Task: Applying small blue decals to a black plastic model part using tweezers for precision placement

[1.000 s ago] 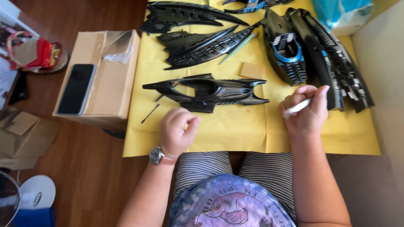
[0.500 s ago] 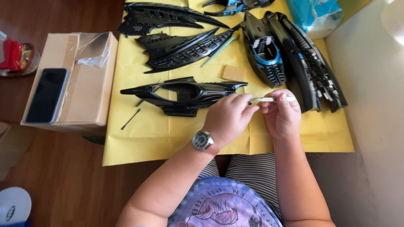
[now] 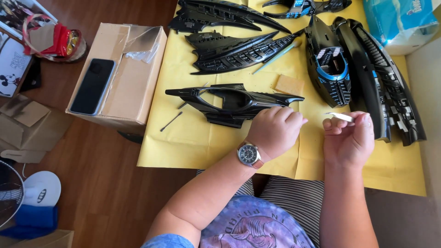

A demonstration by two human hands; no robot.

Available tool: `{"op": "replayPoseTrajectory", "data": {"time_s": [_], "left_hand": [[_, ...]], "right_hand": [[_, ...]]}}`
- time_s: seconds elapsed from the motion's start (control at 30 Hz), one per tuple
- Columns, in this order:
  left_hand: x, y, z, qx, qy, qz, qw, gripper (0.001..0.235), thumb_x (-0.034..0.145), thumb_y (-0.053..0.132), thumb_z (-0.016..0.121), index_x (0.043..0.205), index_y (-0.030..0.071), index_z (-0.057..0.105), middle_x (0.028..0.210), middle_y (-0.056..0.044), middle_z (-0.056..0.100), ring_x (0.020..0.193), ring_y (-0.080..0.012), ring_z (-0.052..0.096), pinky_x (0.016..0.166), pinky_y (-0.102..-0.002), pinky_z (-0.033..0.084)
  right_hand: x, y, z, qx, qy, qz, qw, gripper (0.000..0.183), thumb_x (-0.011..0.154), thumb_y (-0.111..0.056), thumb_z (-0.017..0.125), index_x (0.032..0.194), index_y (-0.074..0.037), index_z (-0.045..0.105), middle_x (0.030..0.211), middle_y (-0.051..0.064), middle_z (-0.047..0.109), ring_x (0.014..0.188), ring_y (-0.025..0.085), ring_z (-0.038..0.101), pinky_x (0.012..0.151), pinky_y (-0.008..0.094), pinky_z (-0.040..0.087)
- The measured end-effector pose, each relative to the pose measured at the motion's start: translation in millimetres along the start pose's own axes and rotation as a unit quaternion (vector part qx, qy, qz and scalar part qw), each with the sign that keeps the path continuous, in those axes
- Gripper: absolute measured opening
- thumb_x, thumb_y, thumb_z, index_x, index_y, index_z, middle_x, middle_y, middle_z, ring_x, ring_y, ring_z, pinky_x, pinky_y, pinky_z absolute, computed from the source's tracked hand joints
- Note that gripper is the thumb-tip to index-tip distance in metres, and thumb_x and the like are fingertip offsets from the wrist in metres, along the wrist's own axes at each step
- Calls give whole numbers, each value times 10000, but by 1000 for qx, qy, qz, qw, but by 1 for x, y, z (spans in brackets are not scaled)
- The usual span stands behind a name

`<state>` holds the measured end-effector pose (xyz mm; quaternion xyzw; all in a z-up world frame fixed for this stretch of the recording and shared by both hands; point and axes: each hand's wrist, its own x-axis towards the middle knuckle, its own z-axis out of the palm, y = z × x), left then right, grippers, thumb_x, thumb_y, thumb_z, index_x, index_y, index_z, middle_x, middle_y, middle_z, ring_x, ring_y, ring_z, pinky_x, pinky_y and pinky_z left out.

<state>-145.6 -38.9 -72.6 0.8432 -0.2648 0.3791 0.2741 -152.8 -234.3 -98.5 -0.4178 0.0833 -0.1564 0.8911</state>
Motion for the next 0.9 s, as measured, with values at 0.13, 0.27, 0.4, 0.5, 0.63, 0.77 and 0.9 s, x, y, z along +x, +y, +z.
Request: {"op": "replayPoseTrajectory", "data": {"time_s": [0.13, 0.27, 0.4, 0.5, 0.63, 0.77, 0.9], "left_hand": [[-15, 13, 4, -26, -50, -3, 998, 312, 958, 226, 698, 710, 129, 535, 641, -39, 518, 594, -262, 539, 463, -400, 376], [-27, 19, 9, 8, -71, 5, 997, 164, 900, 200, 664, 776, 148, 570, 724, -38, 523, 627, -265, 554, 492, -399, 397], [-17, 15, -14, -36, -49, 4, 998, 164, 887, 51, 654, 784, 126, 550, 730, -45, 480, 662, -265, 513, 525, -394, 399], [-14, -10, -42, -13, -57, -40, 997, 77, 846, 57, 616, 788, 92, 580, 716, -54, 525, 680, -299, 501, 493, -426, 358], [2, -48, -90, 36, -61, -92, 993, 200, 817, 7, 591, 950, 135, 666, 919, -59, 627, 820, -331, 547, 669, -491, 413], [-1, -80, -103, 95, -128, -70, 985, 163, 909, 191, 682, 1055, 121, 704, 985, -48, 692, 988, -297, 615, 902, -455, 455], [-7, -88, -102, 102, -185, -15, 977, 426, 853, 318, 768, 1199, 97, 656, 993, -89, 683, 1070, -302, 638, 1014, -465, 441]], "right_hand": [[-2, 2, -4, -20, -51, -26, 998, 230, 949, -393, 782, 953, -198, 659, 717, 10, 518, 635, 162, 469, 777, 339, 498], [0, 2, -4, 4, -77, -11, 997, 136, 950, -218, 777, 985, -191, 648, 703, -7, 535, 674, 127, 521, 785, 330, 507], [0, 1, -5, 0, -53, 0, 999, 76, 944, -164, 712, 999, -165, 659, 709, 3, 547, 708, 192, 552, 796, 353, 503], [0, 2, -2, 21, -62, 3, 998, 95, 963, -208, 732, 1025, -146, 695, 647, -8, 516, 652, 136, 519, 783, 330, 491], [1, 5, -5, 24, -60, -3, 998, 112, 984, -242, 726, 1037, -151, 688, 733, -18, 579, 685, 143, 543, 797, 344, 504], [11, 17, -25, 39, -83, -18, 996, 172, 1035, -296, 659, 1082, -131, 647, 749, 7, 536, 658, 155, 555, 811, 395, 567], [16, 23, -29, 40, -74, -41, 996, 254, 1071, -373, 587, 1110, -124, 611, 688, 44, 523, 602, 160, 589, 798, 417, 621]]}}
